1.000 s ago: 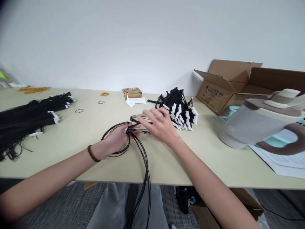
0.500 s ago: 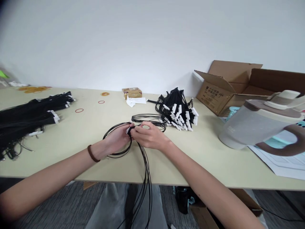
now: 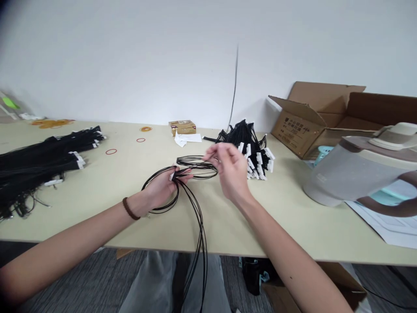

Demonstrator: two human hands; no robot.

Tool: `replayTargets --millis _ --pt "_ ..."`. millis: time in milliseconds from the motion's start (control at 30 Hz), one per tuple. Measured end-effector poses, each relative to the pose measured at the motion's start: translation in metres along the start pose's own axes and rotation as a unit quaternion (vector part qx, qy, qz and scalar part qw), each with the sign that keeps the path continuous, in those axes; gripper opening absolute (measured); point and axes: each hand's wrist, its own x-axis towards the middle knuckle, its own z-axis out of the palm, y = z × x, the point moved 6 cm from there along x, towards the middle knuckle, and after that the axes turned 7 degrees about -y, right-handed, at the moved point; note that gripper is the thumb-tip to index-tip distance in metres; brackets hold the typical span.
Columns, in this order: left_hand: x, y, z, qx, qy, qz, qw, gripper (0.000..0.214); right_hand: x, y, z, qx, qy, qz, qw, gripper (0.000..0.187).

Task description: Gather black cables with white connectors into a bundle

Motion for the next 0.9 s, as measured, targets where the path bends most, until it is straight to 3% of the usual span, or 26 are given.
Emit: replayTargets --millis 133,233,300,367,433,500,600,900 --pt "-0.001 0.001 -0.003 0.012 0.031 0.009 0.999 0.010 0.007 0.000 -0.041 0.012 0.166 -0.004 0.986 0.021" --pt "-0.003 0.003 -0.002 0.022 0.054 0.019 0.998 0.012 0.001 -0.019 -0.041 -0.152 0.205 -0.081 0.964 0.020" --pt "-0.003 0.005 -0.001 0.025 0.059 0.033 0.997 0.015 -0.007 -0.035 -0.020 -0.301 0.153 -0.169 0.926 0.013" --pt "-0.003 0.006 0.000 0.024 0.054 0.048 0.997 0.017 -0.017 -0.039 0.010 -0.402 0.039 -0.256 0.878 0.008" --pt "-0.002 0.006 0.001 0.022 0.050 0.057 0.997 0.018 -0.028 -0.034 0.033 -0.459 -0.045 -0.299 0.835 0.007" --pt "-0.002 0.006 0.001 0.022 0.049 0.064 0.996 0.019 -0.034 -0.025 0.046 -0.502 -0.091 -0.303 0.805 0.011" --pt "-0.003 0.007 0.002 0.020 0.049 0.071 0.996 0.017 -0.038 -0.016 0.052 -0.533 -0.115 -0.295 0.785 0.016" --pt "-0.005 0.008 0.004 0.023 0.047 0.075 0.996 0.016 -0.039 -0.014 0.054 -0.561 -0.114 -0.301 0.762 0.020"
